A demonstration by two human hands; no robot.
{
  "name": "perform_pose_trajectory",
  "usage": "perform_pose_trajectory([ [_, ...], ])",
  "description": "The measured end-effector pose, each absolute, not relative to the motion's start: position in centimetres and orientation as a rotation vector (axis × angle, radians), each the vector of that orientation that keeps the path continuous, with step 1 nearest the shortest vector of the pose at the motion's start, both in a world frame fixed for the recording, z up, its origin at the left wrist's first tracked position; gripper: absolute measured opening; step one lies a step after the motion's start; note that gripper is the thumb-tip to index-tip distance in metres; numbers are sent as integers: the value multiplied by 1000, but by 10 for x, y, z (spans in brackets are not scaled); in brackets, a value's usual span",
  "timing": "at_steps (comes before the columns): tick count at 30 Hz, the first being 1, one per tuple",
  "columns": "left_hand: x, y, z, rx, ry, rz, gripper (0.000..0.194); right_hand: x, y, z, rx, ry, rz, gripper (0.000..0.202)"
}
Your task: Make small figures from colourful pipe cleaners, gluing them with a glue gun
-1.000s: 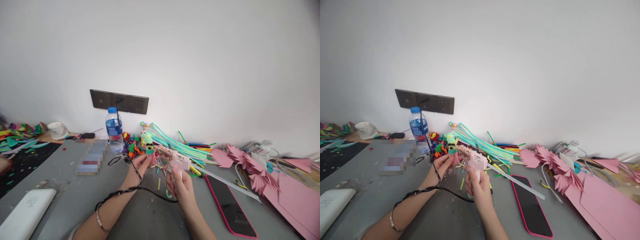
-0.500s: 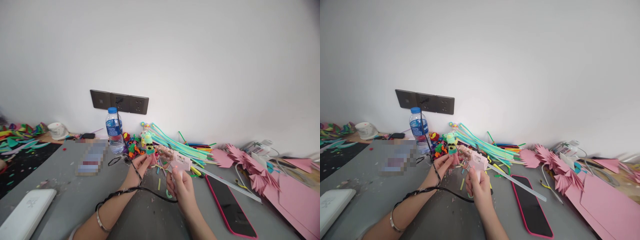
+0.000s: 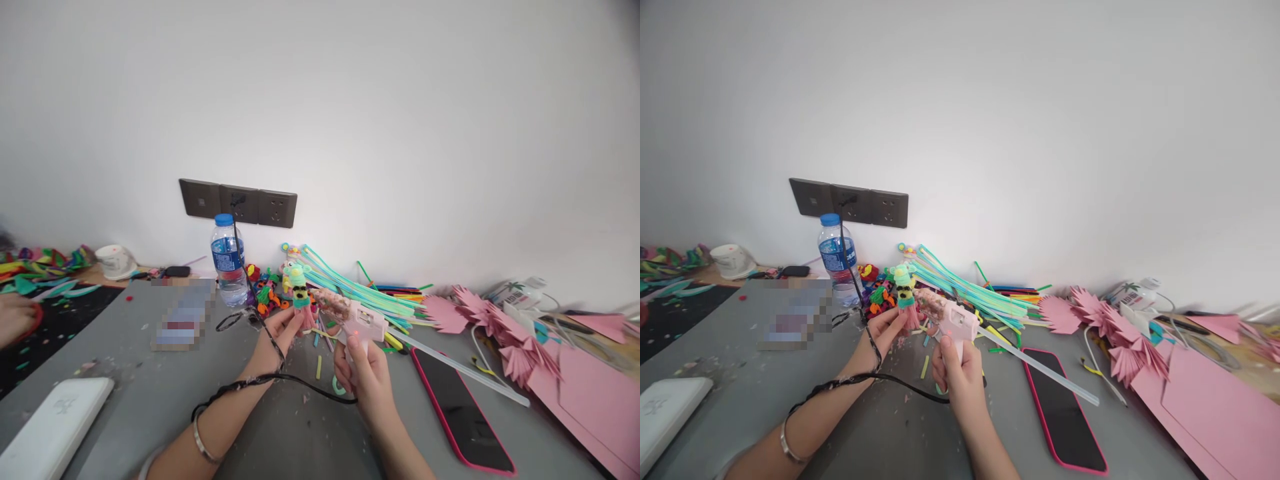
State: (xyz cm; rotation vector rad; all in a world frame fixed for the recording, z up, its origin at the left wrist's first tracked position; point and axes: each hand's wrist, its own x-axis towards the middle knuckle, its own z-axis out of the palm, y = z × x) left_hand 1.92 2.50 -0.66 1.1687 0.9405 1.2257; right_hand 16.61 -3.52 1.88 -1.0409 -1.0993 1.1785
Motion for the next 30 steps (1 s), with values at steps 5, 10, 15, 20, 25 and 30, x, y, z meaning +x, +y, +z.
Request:
perform_pose_trajectory([
  [5,19,25,-5,1182,921,1221,47,167,-35,18,-1028,-1112,1186,55],
  [10,20,23,-2,1187,923,1215,49,167,-34,18,-1008,-1094,1192,50],
  [15,18,21,3,1204,910,1214,36,168,-35,17,-1026,-1099,1188,50],
  [20,17,19,7,1222,881,1195,30,168,-34,17,-1000,-1107,1184,52],
  [25,18,20,5,1237,911,1192,40,169,-35,16,-991,-1094,1193,49],
  [30,18,22,1,1251,903,1192,42,169,-35,16,-965,-1082,1200,47],
])
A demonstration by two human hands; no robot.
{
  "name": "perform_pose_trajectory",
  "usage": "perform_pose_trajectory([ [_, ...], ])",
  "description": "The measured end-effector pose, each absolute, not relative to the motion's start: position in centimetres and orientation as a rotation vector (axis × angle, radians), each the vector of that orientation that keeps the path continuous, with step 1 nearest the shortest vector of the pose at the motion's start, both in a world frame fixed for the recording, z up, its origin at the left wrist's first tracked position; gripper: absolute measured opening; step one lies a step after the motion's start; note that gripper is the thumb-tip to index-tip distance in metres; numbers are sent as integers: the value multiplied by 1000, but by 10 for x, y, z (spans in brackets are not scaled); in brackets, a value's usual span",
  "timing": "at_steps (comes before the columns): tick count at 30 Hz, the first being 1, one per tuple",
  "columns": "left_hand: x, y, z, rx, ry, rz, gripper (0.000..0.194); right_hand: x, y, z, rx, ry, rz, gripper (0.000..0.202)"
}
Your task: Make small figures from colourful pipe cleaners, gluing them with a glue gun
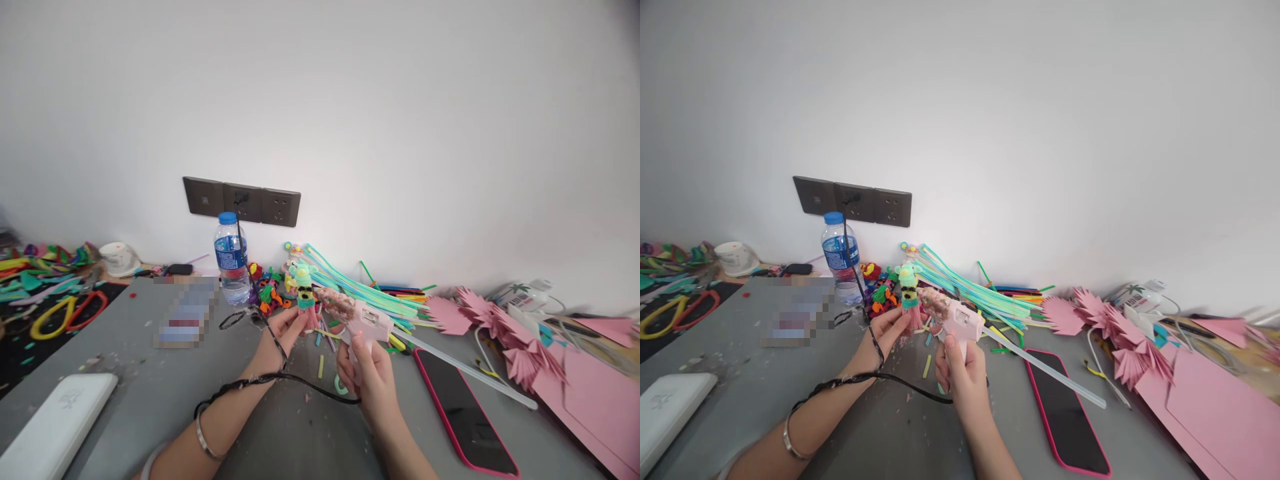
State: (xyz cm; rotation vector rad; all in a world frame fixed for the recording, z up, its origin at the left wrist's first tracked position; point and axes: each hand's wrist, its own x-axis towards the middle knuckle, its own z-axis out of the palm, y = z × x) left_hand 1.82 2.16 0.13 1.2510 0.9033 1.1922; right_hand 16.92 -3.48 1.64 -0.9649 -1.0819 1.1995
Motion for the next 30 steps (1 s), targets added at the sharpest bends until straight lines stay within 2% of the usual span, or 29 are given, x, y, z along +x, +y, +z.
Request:
perform_pose_trajectory([
  [23,18,24,-2,1252,869,1187,43,173,-36,9,-824,-1086,1194,39],
  [30,17,21,-1,1298,917,1212,42,170,-35,16,-881,-1044,1160,52],
])
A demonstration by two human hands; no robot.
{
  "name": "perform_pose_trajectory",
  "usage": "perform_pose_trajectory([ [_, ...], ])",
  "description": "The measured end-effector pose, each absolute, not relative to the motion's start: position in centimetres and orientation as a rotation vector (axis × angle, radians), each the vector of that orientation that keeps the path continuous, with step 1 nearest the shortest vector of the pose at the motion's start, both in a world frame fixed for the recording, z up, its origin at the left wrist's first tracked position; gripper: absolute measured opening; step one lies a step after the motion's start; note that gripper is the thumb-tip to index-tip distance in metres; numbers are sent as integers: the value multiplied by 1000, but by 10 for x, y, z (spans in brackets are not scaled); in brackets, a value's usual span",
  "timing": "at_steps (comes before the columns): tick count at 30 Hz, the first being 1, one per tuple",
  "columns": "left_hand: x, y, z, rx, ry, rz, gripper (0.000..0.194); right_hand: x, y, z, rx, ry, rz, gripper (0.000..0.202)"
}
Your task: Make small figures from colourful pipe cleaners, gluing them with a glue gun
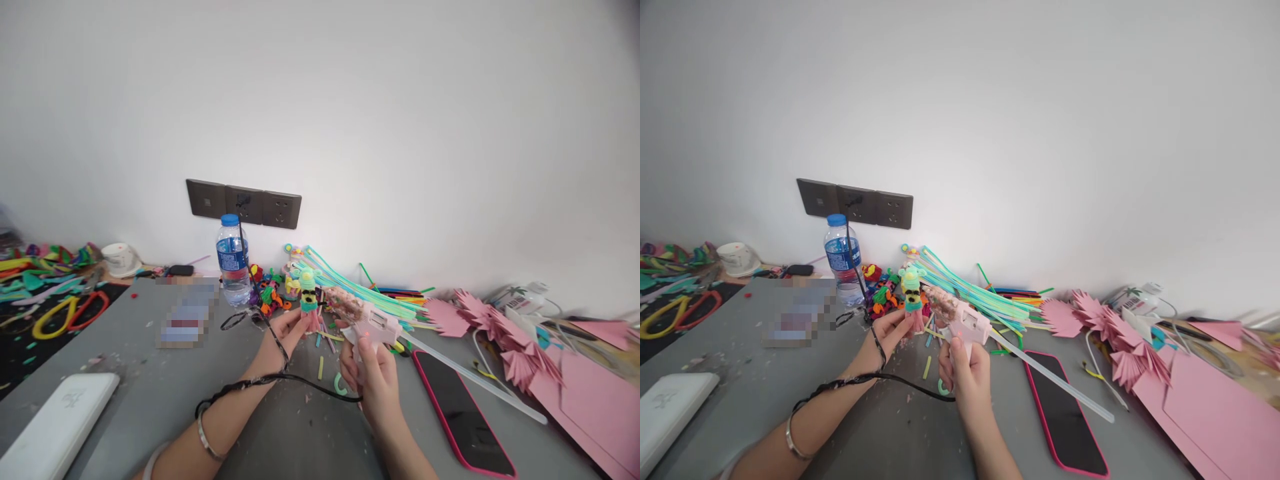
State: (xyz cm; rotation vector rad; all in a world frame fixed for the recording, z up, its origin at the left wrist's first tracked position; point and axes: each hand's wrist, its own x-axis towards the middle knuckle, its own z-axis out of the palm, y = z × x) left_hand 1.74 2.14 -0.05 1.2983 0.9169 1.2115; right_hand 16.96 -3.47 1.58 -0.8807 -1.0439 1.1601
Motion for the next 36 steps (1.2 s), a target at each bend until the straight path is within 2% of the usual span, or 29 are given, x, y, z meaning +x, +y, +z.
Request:
perform_pose_trajectory([
  [7,18,21,2,1258,930,1202,42,171,-34,13,-947,-1080,1170,57],
  [20,17,27,3,1172,986,1241,56,167,-37,13,-950,-1112,1074,58],
  [29,18,27,-3,1153,1040,1206,59,167,-38,15,-852,-1008,900,40],
  [36,18,28,-2,1041,994,1278,63,165,-40,12,-853,-1056,907,45],
])
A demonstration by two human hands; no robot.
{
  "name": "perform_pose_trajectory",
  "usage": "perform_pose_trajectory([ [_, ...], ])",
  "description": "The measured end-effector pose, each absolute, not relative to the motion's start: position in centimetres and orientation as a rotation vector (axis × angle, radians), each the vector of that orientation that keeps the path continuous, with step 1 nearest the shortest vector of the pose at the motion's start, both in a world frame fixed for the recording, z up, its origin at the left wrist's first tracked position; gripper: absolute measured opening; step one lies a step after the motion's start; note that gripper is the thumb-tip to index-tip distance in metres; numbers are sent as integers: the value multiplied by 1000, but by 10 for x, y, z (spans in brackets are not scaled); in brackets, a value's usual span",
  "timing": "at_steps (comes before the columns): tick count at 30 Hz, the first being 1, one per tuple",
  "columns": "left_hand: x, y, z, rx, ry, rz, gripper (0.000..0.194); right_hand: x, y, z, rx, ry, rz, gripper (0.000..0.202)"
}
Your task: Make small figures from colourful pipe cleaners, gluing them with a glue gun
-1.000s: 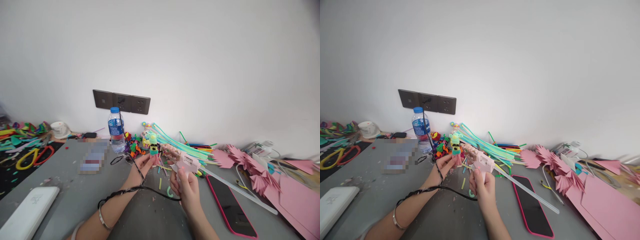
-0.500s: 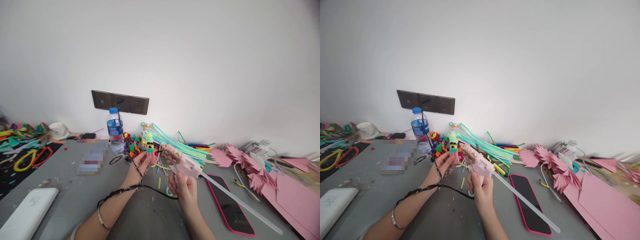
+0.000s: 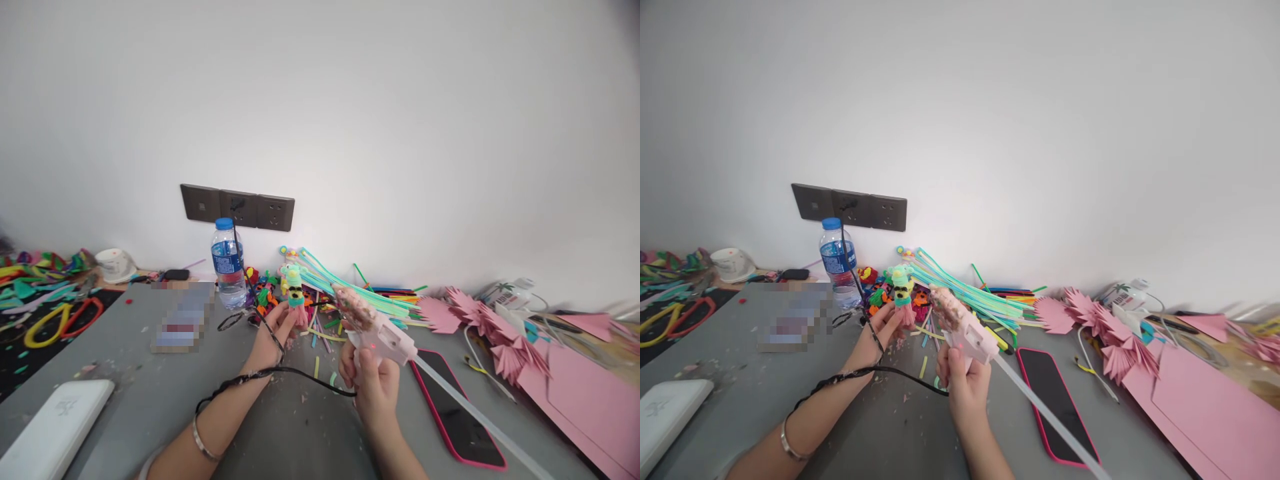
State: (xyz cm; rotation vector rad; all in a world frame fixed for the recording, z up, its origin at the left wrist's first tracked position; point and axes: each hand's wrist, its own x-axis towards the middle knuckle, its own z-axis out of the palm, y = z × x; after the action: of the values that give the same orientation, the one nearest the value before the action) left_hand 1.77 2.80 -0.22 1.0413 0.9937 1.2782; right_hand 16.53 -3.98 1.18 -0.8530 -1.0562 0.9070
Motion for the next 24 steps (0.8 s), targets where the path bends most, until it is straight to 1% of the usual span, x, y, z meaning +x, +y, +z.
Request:
perform_pose_trajectory([
  [4,16,29,-3,1017,992,1296,60,162,-44,12,-819,-1121,871,38],
  [7,15,28,-3,1042,1037,1260,59,162,-43,13,-877,-1104,927,44],
  [10,16,27,0,1063,1109,1217,61,164,-39,14,-960,-1083,988,51],
  [12,17,26,0,1078,1144,1215,63,165,-35,14,-1023,-1064,1033,51],
  [21,5,32,-3,1078,1138,1422,60,161,-30,16,-1017,-943,1115,46],
  [24,2,34,0,1078,1174,1523,58,161,-32,17,-978,-863,1049,40],
])
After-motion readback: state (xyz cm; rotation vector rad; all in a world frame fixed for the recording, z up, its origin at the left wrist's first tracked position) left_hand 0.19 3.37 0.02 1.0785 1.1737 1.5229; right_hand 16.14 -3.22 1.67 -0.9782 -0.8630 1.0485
